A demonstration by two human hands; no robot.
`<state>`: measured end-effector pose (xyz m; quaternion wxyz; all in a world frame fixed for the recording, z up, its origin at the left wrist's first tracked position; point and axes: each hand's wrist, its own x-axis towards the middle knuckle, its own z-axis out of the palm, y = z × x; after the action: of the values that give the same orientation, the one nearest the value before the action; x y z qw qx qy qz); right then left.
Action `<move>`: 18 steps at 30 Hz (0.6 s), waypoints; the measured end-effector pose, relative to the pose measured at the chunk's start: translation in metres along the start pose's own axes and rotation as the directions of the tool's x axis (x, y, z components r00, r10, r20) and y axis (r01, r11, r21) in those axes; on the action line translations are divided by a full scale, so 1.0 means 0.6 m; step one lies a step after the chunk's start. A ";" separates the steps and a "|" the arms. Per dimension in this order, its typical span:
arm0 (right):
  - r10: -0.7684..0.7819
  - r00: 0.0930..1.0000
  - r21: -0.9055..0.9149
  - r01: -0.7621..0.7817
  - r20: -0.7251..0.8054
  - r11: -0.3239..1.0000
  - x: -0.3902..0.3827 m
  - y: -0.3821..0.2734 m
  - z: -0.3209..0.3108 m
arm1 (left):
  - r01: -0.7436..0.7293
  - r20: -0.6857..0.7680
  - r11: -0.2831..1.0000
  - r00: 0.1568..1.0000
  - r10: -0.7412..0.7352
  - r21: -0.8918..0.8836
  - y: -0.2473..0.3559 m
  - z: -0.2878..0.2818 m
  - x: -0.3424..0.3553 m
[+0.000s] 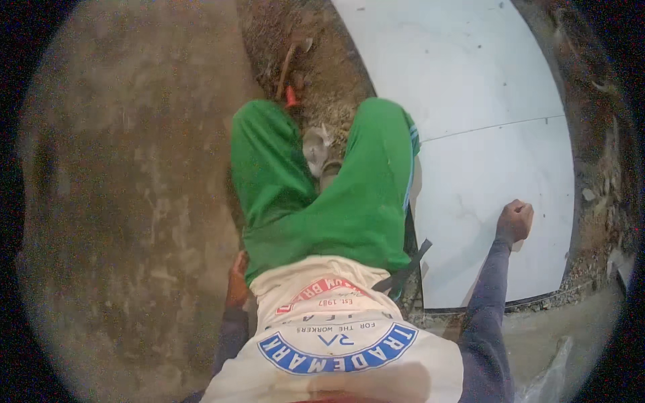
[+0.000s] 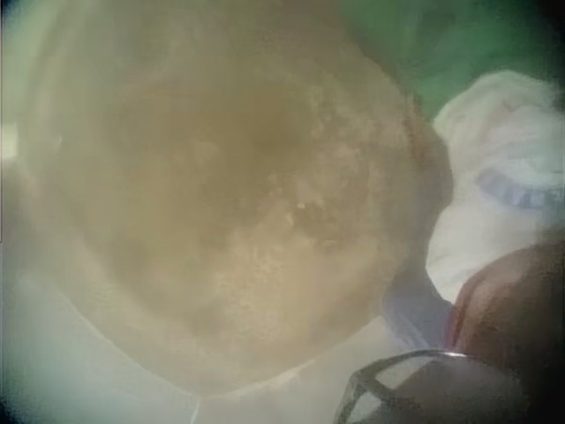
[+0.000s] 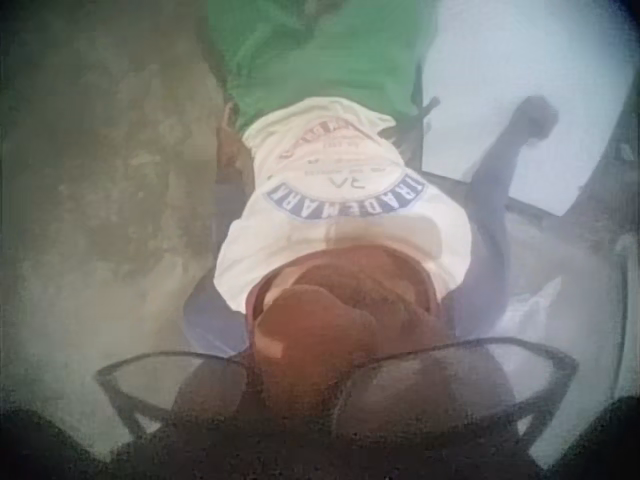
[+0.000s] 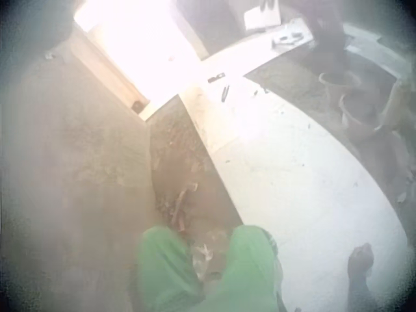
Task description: The person sits on the ground and uses an axe to chip away at the earth and debris between installed tiles.
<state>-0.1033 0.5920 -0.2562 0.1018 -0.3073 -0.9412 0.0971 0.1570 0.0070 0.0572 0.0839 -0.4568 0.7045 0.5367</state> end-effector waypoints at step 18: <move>-0.047 0.993 0.030 0.050 -0.111 0.998 -0.013 -0.042 0.024 | -0.596 0.032 0.537 0.686 0.726 0.596 0.083 0.056 0.207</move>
<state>-0.1149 0.5656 -0.2648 0.1611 -0.2876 -0.9395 0.0927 0.0371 -0.0336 0.0015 -0.0743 -0.1640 0.9538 0.2407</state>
